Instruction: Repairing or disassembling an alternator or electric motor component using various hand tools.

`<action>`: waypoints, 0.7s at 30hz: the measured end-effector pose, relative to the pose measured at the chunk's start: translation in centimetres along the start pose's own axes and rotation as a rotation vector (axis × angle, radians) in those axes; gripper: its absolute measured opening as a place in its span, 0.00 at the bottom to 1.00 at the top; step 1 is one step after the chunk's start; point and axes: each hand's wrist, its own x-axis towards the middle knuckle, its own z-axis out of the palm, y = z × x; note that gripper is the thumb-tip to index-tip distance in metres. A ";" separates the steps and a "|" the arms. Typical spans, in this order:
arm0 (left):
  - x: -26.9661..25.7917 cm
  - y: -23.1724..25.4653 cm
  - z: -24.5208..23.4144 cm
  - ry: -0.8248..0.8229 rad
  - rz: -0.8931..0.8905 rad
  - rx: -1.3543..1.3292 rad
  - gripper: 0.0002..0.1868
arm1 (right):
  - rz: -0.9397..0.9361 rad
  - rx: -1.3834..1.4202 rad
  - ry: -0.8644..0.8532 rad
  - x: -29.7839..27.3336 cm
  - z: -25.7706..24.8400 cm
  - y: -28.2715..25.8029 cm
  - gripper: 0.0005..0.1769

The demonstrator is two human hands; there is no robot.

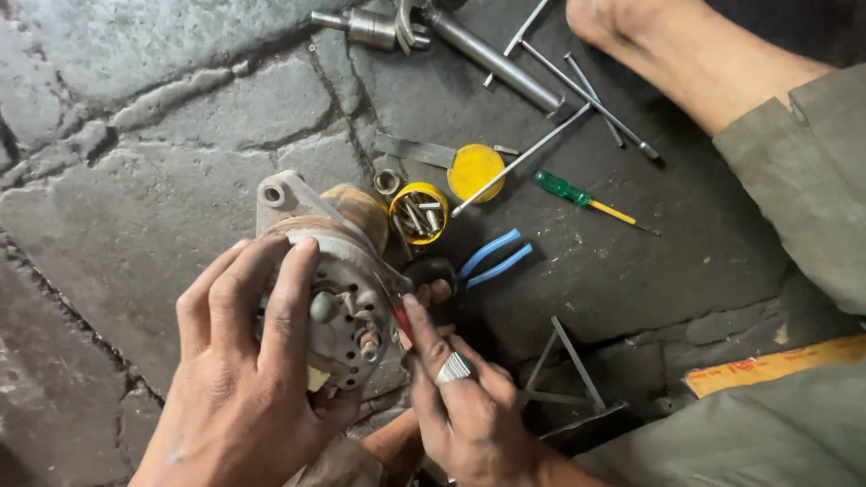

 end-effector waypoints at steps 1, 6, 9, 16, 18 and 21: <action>0.1 0.0 -0.1 0.002 0.002 0.011 0.62 | -0.068 -0.036 0.056 0.2 0.0 -0.2 0.29; -0.1 0.2 -0.1 -0.007 -0.005 0.024 0.61 | -0.087 -0.039 0.053 -0.1 0.1 0.3 0.29; 0.2 0.1 0.0 -0.001 -0.003 0.004 0.61 | 0.016 0.009 0.032 -0.2 0.3 0.4 0.33; 0.3 0.1 -0.3 0.002 0.003 0.010 0.63 | 0.020 -0.016 0.068 -0.3 0.3 0.2 0.29; 0.1 0.3 -0.1 -0.002 -0.001 -0.006 0.63 | 0.019 -0.036 0.064 -0.6 0.0 -0.1 0.29; 0.2 0.2 -0.3 0.006 0.005 0.010 0.63 | 0.012 -0.081 0.067 -0.1 0.1 0.0 0.27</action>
